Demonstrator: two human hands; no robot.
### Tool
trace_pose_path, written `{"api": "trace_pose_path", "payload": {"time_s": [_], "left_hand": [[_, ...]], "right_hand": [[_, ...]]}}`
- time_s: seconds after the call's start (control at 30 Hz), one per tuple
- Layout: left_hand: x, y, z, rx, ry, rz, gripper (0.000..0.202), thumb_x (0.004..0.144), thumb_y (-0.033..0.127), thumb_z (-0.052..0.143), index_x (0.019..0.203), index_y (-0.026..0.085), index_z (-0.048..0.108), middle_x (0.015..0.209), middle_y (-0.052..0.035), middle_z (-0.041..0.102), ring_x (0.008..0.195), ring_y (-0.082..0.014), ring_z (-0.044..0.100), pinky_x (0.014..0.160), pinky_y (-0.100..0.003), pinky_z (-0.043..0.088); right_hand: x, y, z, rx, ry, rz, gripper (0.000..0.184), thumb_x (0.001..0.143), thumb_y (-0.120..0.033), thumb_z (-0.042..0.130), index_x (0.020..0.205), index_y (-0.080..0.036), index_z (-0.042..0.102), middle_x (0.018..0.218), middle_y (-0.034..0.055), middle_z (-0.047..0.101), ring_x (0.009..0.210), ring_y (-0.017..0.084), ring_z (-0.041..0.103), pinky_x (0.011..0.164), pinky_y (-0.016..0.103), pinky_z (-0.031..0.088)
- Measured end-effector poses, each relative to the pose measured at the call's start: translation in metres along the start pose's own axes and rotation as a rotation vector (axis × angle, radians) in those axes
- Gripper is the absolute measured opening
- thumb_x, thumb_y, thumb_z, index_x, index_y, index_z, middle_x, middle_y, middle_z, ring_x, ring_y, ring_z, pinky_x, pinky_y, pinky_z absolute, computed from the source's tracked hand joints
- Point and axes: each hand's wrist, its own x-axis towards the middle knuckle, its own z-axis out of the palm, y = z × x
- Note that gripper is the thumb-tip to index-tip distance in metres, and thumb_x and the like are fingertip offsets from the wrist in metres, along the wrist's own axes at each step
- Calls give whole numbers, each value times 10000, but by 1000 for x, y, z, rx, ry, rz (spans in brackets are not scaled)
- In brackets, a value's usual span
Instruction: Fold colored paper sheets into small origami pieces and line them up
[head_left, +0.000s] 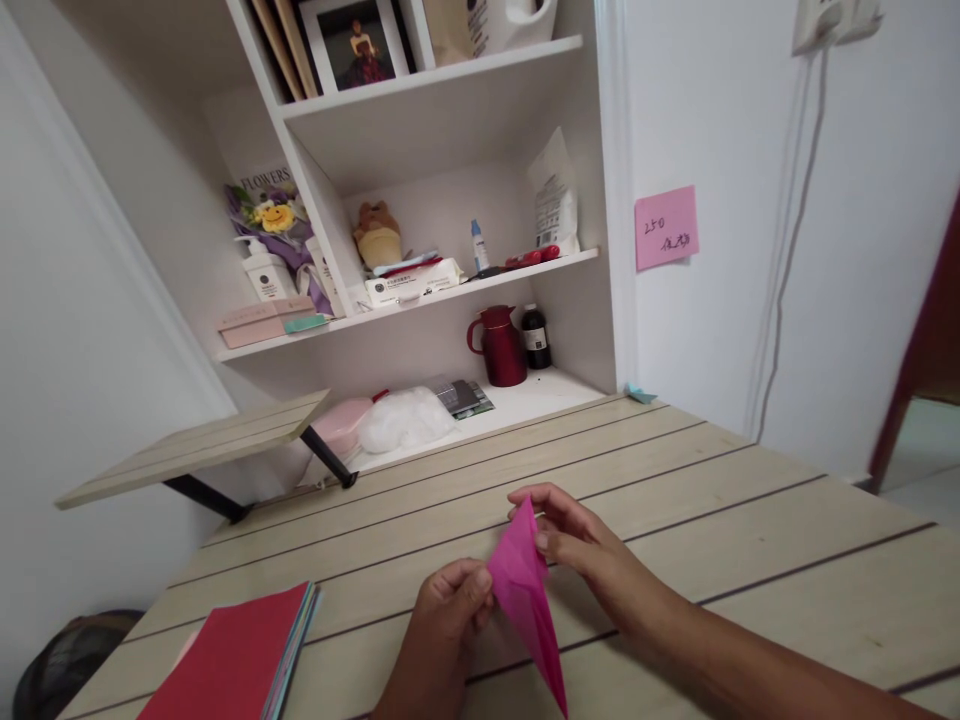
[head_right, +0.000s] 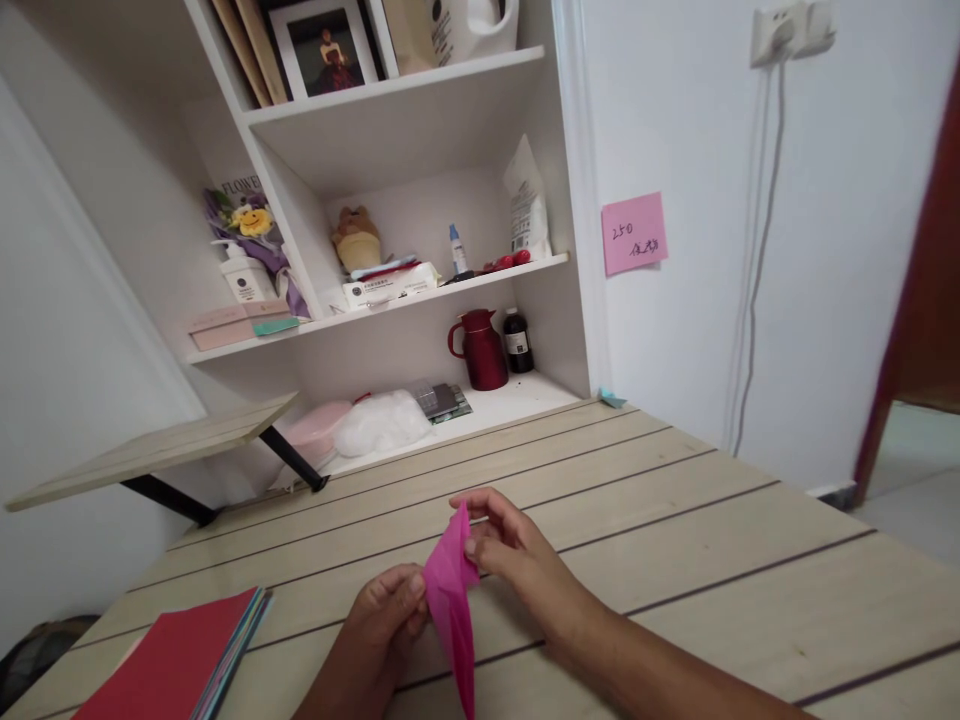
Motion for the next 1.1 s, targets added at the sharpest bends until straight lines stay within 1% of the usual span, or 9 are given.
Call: {"api": "trace_pose_path", "payload": {"time_s": [0.13,0.27,0.33,0.47,0.67,0.9,1.1], "left_hand": [[-2,1,1,-2,1,11,323,657,402,789,610,131,621,550,32,492,520,-72,355,533,-201,291],[-3,2,1,-18,-9,8,278,714,381,757,701,119,666,604,18,514,574,-85,394,576,-204,316],[-2,0,0,-18,-12,8,278,709,378,762,681,119,664,588,20,512,556,-79,379,561,-202,296],[3,-5,-1,-25,17,28,306,659,387,791,607,125,642,521,31,501,497,-65,344,523,-201,251],[3,-7,-1,-6,38,33,319,647,399,797,612,123,640,518,36,511,490,-59,349,516,-199,236],[3,-7,-1,5,30,51,322,657,408,786,620,123,641,492,43,498,495,-66,368,525,-196,243],[5,-10,-2,10,46,38,348,667,427,772,578,134,605,470,47,469,539,-89,410,569,-206,291]], "right_hand": [[0,-1,0,-5,3,8,316,761,-270,640,1074,-246,604,831,-7,580,768,175,522,738,302,404],[-1,-4,1,-12,20,-6,253,810,-304,588,1054,-241,612,920,20,608,872,208,547,821,339,414],[-1,-5,0,-21,17,-14,260,814,-321,593,1061,-240,610,935,26,609,880,212,547,828,344,415],[-2,-4,-2,-22,-14,-12,314,799,-322,641,1099,-246,589,906,16,595,844,192,534,790,318,405],[-1,1,-5,-12,-58,2,357,790,-286,654,1132,-242,563,858,10,587,796,178,526,731,303,390],[-1,-3,-1,-19,-49,5,352,748,-243,654,1088,-238,563,820,-5,565,741,155,504,673,283,375],[2,-4,2,-68,-14,43,415,692,-198,659,1089,-222,537,766,-27,551,683,133,483,638,266,362]]}}
